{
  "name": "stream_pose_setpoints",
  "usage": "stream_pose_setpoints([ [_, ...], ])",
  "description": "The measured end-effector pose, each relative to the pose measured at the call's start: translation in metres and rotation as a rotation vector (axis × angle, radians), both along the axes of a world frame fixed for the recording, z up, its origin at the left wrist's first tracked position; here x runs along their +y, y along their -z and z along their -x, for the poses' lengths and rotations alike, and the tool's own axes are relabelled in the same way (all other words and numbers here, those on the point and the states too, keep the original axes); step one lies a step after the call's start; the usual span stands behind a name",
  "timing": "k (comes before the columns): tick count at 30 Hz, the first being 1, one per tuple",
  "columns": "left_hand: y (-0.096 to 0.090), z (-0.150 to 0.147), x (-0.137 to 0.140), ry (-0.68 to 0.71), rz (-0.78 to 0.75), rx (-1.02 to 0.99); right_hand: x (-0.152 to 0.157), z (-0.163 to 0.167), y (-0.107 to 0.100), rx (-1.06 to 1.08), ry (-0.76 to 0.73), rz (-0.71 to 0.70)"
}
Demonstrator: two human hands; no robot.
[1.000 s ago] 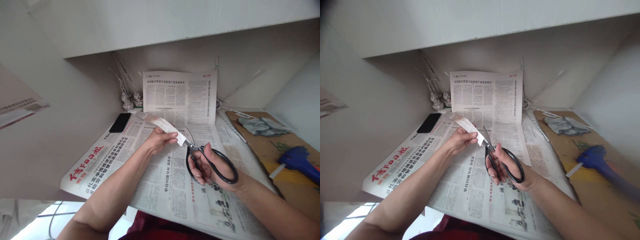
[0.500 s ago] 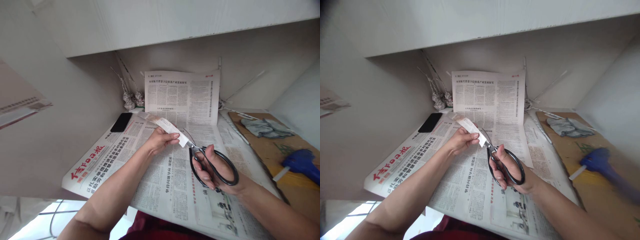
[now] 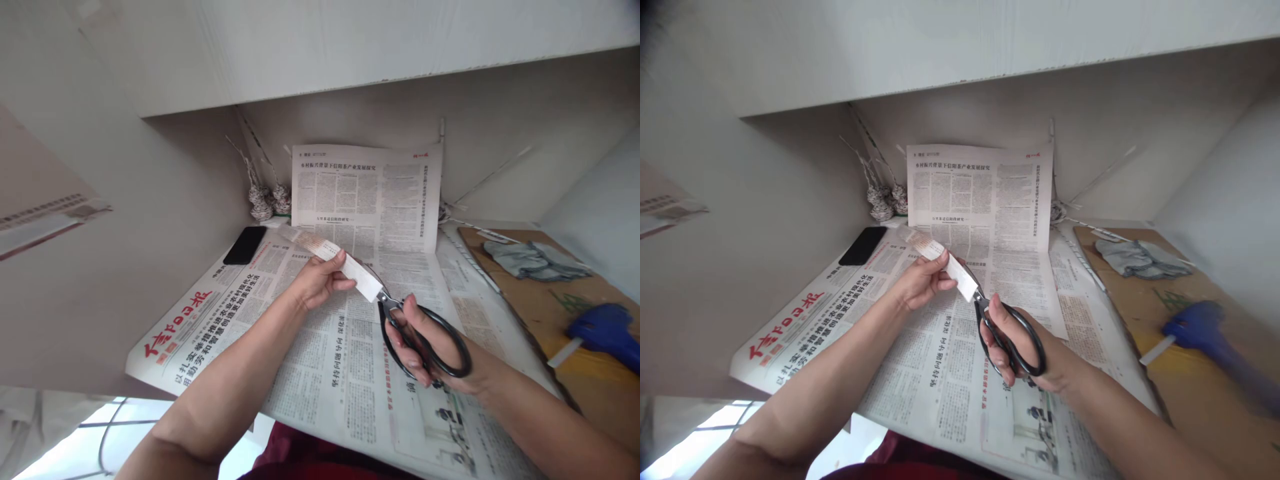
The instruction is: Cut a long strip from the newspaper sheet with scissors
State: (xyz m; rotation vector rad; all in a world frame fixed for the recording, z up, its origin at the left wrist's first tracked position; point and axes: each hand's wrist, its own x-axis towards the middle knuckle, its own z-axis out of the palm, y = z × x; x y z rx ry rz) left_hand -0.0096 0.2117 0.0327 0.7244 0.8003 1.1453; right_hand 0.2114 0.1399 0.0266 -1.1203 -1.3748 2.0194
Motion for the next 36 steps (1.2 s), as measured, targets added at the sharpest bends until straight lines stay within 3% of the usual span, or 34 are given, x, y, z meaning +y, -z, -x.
stream_pose_setpoints([
  [8, 0.006, -0.008, -0.004, 0.024, 0.017, -0.003, 0.001, 0.000, 0.001, 0.037, -0.043, 0.064],
  [27, 0.003, -0.005, -0.003, 0.006, 0.012, -0.019, -0.003, 0.003, -0.008, -0.063, 0.041, -0.074],
  [36, 0.003, -0.002, 0.000, 0.031, 0.009, -0.053, 0.001, 0.000, -0.006, -0.059, 0.010, -0.026],
])
